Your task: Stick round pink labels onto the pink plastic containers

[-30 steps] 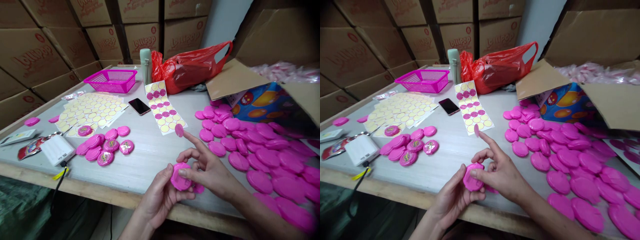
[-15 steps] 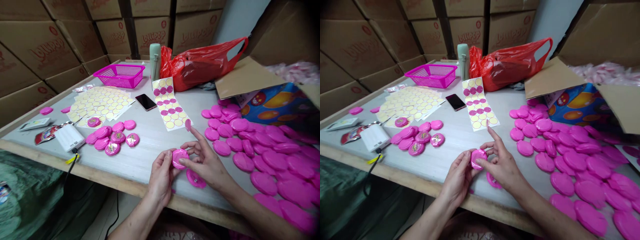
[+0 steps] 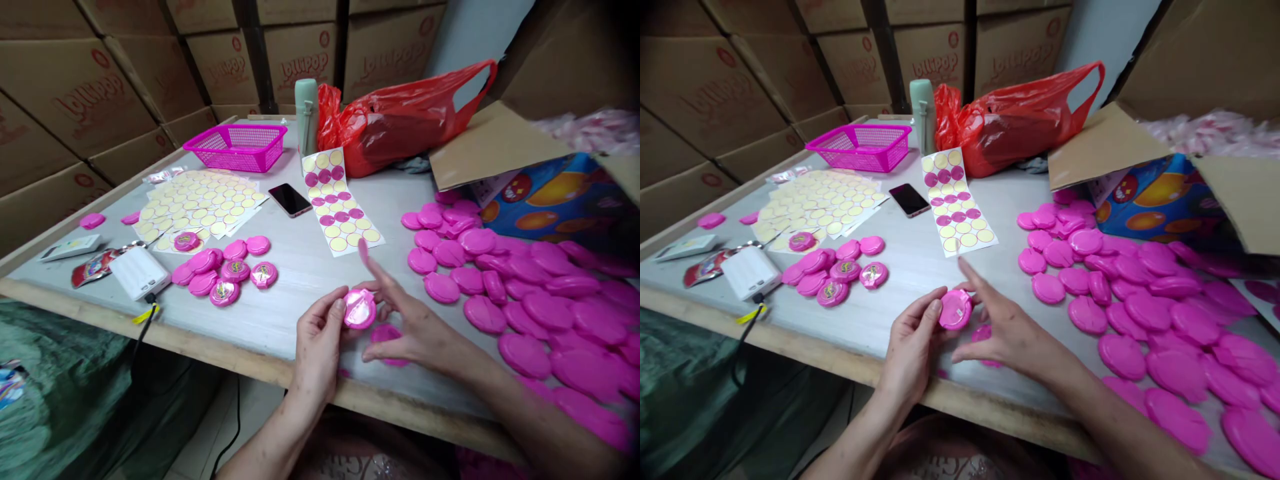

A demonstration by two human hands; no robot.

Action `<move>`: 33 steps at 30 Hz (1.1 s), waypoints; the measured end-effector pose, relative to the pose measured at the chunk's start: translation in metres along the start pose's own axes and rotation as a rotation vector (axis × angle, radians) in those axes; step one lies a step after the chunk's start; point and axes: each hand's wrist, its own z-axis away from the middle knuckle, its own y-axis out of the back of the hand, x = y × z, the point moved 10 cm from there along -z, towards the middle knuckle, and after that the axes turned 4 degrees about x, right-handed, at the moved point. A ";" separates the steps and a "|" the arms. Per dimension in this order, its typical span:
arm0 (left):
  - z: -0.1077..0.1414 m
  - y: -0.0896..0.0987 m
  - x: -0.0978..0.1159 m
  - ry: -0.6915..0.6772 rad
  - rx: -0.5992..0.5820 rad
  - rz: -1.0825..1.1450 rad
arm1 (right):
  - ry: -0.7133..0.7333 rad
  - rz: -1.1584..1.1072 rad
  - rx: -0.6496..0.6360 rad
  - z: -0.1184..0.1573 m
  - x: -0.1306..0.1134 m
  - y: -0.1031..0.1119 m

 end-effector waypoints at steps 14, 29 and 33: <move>0.021 -0.023 0.001 0.045 -0.402 0.037 | -0.235 -0.494 0.092 -0.006 0.017 0.023; 0.026 -0.032 -0.005 -0.072 -0.397 -0.190 | -0.206 -0.310 0.069 0.002 0.011 0.012; 0.025 -0.028 0.028 -0.464 -0.411 -0.605 | -0.189 -0.063 0.105 0.008 0.023 0.030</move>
